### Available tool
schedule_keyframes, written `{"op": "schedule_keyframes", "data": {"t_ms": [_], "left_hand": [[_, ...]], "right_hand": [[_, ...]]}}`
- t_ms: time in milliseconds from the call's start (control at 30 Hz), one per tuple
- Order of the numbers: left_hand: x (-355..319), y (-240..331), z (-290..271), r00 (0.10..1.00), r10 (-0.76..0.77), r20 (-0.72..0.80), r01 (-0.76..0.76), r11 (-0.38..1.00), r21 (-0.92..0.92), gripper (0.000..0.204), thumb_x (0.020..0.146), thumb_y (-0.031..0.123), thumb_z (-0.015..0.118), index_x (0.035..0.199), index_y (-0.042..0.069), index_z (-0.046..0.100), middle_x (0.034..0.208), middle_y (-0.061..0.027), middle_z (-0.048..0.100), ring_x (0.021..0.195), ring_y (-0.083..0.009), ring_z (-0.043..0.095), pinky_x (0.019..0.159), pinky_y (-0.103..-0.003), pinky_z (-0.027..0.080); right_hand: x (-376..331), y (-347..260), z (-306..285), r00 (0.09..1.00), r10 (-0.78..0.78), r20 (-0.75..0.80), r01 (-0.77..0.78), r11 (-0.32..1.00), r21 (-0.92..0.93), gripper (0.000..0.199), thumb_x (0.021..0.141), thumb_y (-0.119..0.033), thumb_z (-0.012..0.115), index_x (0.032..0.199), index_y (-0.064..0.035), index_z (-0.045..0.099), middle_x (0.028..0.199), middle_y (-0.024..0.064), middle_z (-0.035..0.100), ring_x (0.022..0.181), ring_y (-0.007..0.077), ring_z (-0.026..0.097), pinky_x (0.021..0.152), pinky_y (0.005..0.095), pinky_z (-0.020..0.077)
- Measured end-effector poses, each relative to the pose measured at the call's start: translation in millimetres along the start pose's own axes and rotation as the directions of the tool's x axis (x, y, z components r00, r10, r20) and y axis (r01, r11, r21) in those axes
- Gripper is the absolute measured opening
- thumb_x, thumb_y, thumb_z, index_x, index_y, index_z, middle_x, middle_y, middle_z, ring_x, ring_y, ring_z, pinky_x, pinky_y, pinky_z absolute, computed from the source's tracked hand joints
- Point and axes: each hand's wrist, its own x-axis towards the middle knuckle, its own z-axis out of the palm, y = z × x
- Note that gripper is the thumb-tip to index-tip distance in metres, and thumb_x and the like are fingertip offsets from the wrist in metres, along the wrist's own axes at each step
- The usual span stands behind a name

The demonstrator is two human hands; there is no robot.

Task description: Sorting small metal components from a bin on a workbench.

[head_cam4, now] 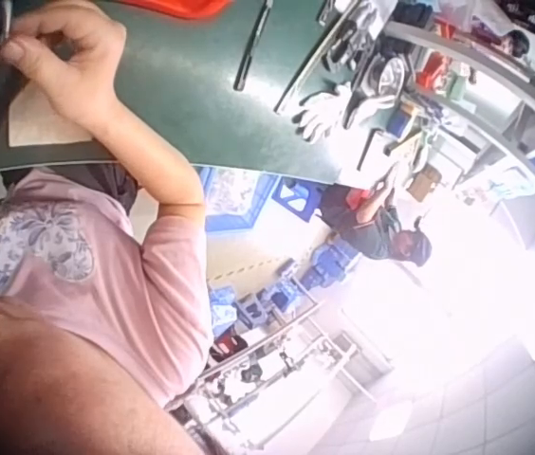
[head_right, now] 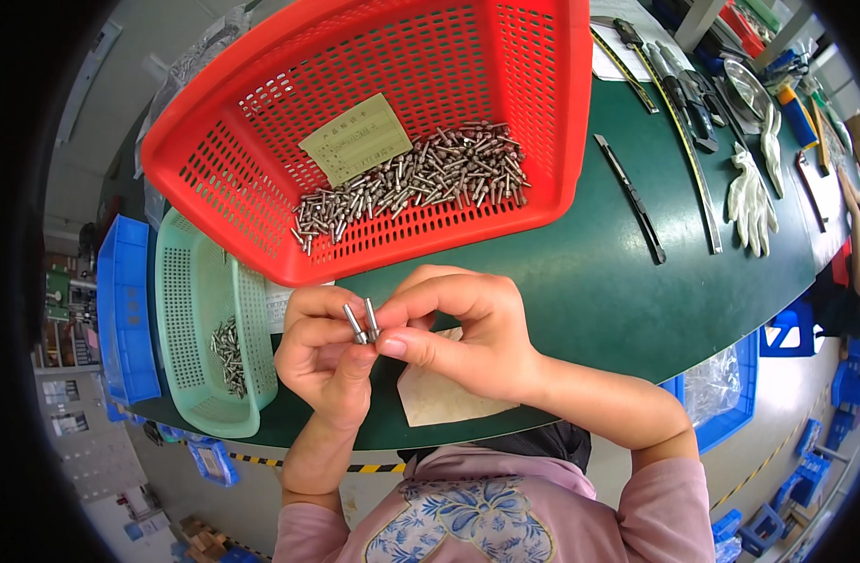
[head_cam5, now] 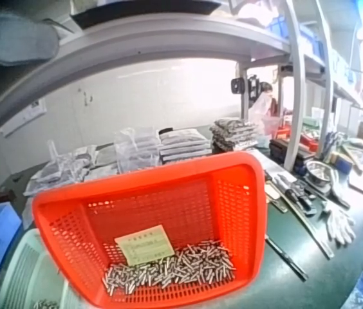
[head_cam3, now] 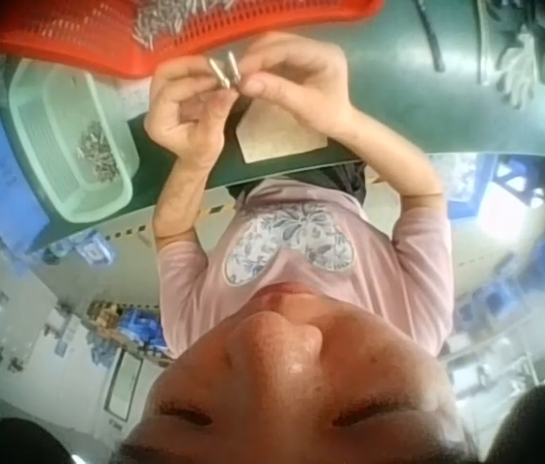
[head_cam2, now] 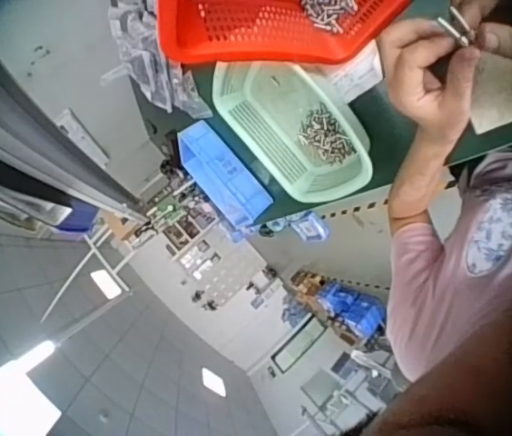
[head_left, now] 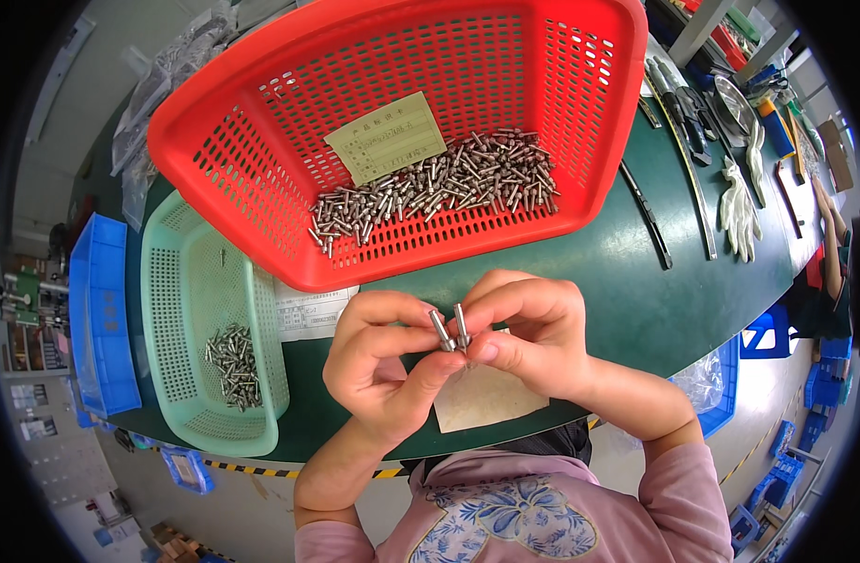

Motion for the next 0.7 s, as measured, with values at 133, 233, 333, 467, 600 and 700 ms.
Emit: {"op": "schedule_keyframes", "data": {"t_ms": [133,233,333,467,600,700], "left_hand": [[4,1,-1,0.997,0.070,0.039,-0.074,0.991,0.107,0.023,0.070,0.010,0.080,0.082,0.002,0.061,0.089,-0.0100,0.059,0.076,-0.0183,0.058,0.064,-0.028,0.049],[6,2,-2,0.991,0.116,0.064,-0.125,0.978,0.166,0.025,0.069,0.011,0.081,0.081,0.003,0.060,0.088,-0.0094,0.059,0.077,-0.0207,0.059,0.064,-0.030,0.050],[6,3,-4,0.987,0.142,0.071,-0.154,0.962,0.225,0.026,0.068,0.013,0.082,0.080,0.004,0.060,0.087,-0.0087,0.059,0.078,-0.0226,0.059,0.064,-0.031,0.050],[11,5,-1,0.966,0.256,0.040,-0.255,0.909,0.329,0.027,0.067,0.016,0.082,0.079,0.006,0.060,0.091,-0.0085,0.060,0.082,-0.0252,0.059,0.069,-0.034,0.050],[12,3,-6,0.953,0.284,0.102,-0.300,0.867,0.398,0.028,0.067,0.017,0.082,0.079,0.008,0.060,0.094,-0.0083,0.062,0.086,-0.0265,0.060,0.072,-0.035,0.050],[12,3,-7,0.950,0.273,0.149,-0.311,0.852,0.422,0.029,0.067,0.018,0.083,0.079,0.008,0.059,0.093,-0.0072,0.064,0.088,-0.0276,0.060,0.073,-0.035,0.050]], "right_hand": [[1,0,1,0.988,0.150,0.020,-0.150,0.957,0.249,0.015,0.083,-0.007,0.069,0.094,0.0021,0.066,0.085,0.0058,0.064,0.074,0.0088,0.057,0.068,0.0221,0.0471],[0,1,0,0.955,0.283,0.085,-0.293,0.872,0.393,0.014,0.086,-0.010,0.066,0.094,0.0012,0.066,0.086,0.0048,0.065,0.073,0.0076,0.057,0.066,0.0216,0.0469],[-1,4,-1,0.935,0.337,0.111,-0.351,0.834,0.427,0.014,0.087,-0.013,0.065,0.093,-0.0004,0.066,0.085,0.0039,0.066,0.072,0.0064,0.056,0.063,0.0215,0.0464],[-2,5,-1,0.931,0.351,0.103,-0.361,0.833,0.420,0.014,0.088,-0.015,0.064,0.092,-0.0016,0.066,0.083,0.0035,0.066,0.070,0.0063,0.056,0.061,0.0217,0.0462],[-1,6,-2,0.911,0.387,0.139,-0.409,0.819,0.402,0.016,0.089,-0.017,0.063,0.092,-0.0020,0.066,0.083,0.0041,0.066,0.068,0.0063,0.055,0.060,0.0218,0.0460],[-1,7,-3,0.900,0.406,0.157,-0.433,0.797,0.421,0.017,0.090,-0.018,0.062,0.092,-0.0018,0.067,0.083,0.0044,0.067,0.068,0.0066,0.055,0.060,0.0218,0.0458]]}}
